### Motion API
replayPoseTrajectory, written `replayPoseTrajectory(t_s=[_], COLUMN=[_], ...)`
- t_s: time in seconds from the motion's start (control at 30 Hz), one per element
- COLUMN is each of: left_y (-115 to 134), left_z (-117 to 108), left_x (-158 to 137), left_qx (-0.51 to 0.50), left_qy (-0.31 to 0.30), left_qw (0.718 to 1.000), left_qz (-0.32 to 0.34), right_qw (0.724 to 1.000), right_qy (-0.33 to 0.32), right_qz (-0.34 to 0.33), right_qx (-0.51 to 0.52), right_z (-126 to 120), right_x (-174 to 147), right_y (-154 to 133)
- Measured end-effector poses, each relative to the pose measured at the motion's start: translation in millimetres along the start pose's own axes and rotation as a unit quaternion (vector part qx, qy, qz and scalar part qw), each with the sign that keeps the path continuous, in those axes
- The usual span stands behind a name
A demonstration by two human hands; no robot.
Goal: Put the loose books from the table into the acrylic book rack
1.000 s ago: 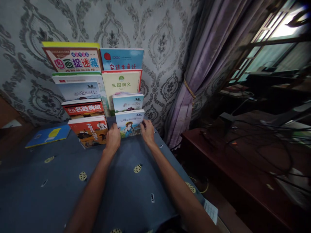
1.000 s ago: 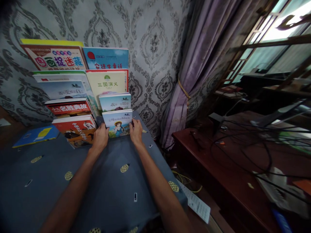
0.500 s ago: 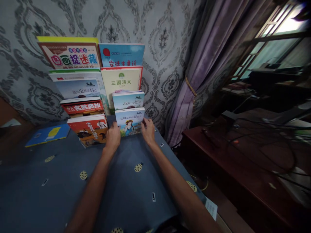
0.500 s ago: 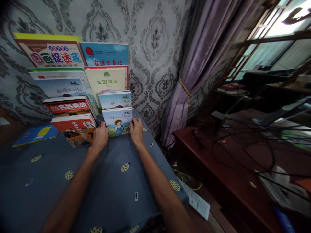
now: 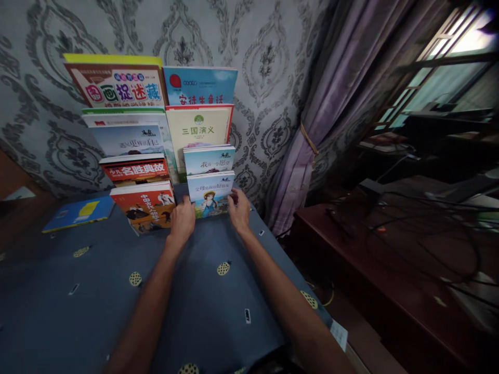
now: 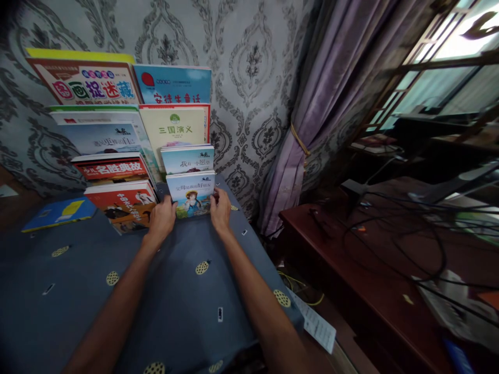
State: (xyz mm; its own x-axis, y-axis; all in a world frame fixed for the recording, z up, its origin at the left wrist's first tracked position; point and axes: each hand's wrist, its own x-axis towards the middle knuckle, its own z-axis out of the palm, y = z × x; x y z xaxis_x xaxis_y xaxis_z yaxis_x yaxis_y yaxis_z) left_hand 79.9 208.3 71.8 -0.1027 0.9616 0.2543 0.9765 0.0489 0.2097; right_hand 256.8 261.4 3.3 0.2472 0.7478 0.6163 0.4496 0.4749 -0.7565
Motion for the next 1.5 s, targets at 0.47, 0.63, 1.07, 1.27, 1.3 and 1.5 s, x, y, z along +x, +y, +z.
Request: replayPoseTrajectory(t_s=[0.47, 0.63, 1.07, 1.27, 1.3, 1.5], left_y=[0.9, 1.7, 0.9, -1.8, -2.1, -5.2], left_z=[3.0, 2.1, 0.5, 3.5, 3.8, 13.8], left_x=[1.6, 0.8, -0.3, -1.3, -2.0, -11.8], left_qx=[-0.008, -0.008, -0.023, -0.033, -0.034, -0.058], left_qy=[-0.014, -0.016, -0.03, -0.017, -0.016, 0.002], left_qw=[1.0, 1.0, 0.999, 0.999, 0.999, 0.998], left_qz=[-0.011, -0.013, -0.015, -0.002, -0.001, 0.014], right_qw=[1.0, 1.0, 0.996, 0.962, 0.958, 0.954], right_qy=[0.018, 0.019, -0.009, -0.147, -0.155, -0.164], right_qz=[-0.008, -0.01, -0.067, -0.162, -0.164, -0.168], right_qx=[-0.02, -0.021, -0.058, -0.163, -0.174, -0.184], right_z=[-0.7, -0.6, 10.0, 20.2, 21.4, 23.2], right_x=[1.7, 0.7, -20.6, -36.5, -38.0, -41.1], right_y=[1.1, 0.9, -26.7, -32.8, -31.7, -24.6])
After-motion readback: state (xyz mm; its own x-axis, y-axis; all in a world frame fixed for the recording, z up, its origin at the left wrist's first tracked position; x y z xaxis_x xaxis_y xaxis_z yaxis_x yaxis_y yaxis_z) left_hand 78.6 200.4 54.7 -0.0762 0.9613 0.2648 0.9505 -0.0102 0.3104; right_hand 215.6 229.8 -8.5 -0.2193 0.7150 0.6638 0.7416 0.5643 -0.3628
